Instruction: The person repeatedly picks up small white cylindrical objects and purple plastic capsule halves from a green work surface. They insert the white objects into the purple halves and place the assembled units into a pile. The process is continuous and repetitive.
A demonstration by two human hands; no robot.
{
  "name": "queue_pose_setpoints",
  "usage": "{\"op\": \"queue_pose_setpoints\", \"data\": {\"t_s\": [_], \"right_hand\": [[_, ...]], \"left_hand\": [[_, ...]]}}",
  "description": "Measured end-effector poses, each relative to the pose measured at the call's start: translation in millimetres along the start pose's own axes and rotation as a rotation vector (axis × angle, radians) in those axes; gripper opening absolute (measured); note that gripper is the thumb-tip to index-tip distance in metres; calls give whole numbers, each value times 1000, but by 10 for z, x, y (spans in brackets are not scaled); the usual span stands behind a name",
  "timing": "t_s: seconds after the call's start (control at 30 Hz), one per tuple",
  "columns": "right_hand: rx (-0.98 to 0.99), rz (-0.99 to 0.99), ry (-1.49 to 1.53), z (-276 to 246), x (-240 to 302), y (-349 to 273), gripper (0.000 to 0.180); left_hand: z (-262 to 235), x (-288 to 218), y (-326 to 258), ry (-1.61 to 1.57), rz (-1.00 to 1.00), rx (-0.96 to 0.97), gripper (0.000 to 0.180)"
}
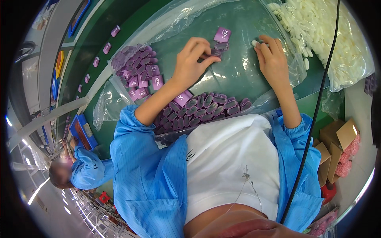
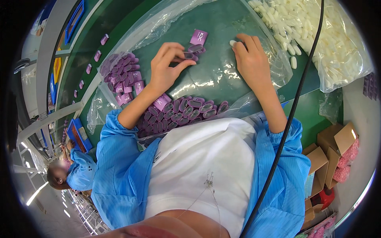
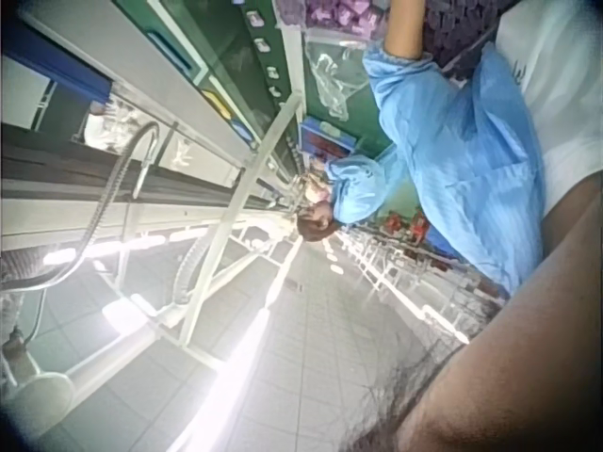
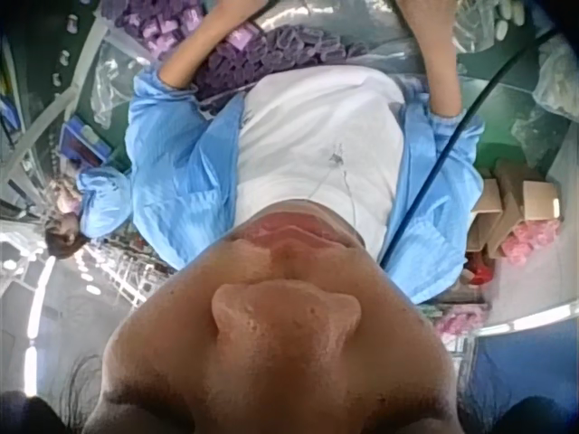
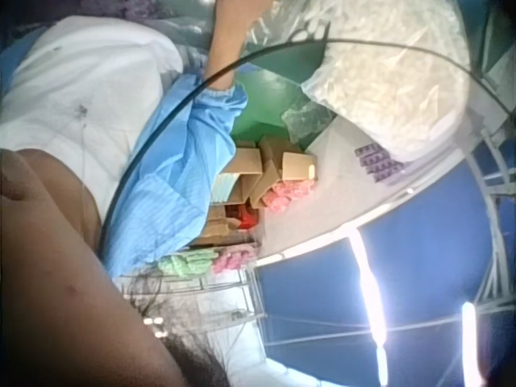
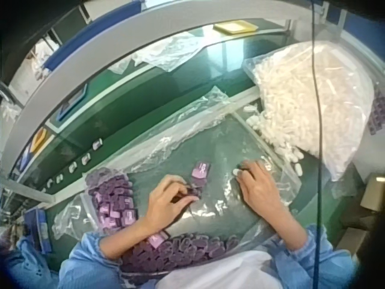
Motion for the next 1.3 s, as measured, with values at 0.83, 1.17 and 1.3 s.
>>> {"op": "queue_pose_setpoints", "data": {"t_s": [0.83,1.17,1.3], "right_hand": [[17,-235,449,240,759,192,28],[-17,-312,402,200,728,189,27],[-81,-325,299,201,790,135,25]], "left_hand": [[124,221,-24,-189,-326,226,22],[135,268,-44,-272,-299,229,22],[115,244,-42,-244,-265,218,23]]}}
Point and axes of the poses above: each hand's wrist, its own y-axis towards the middle knuckle, its own z-axis out of the palm, x = y × z, the point moved 6 cm from there along y, towards the middle knuckle, and after that the axes turned 1 degree about -y, right-handed, at the moved point
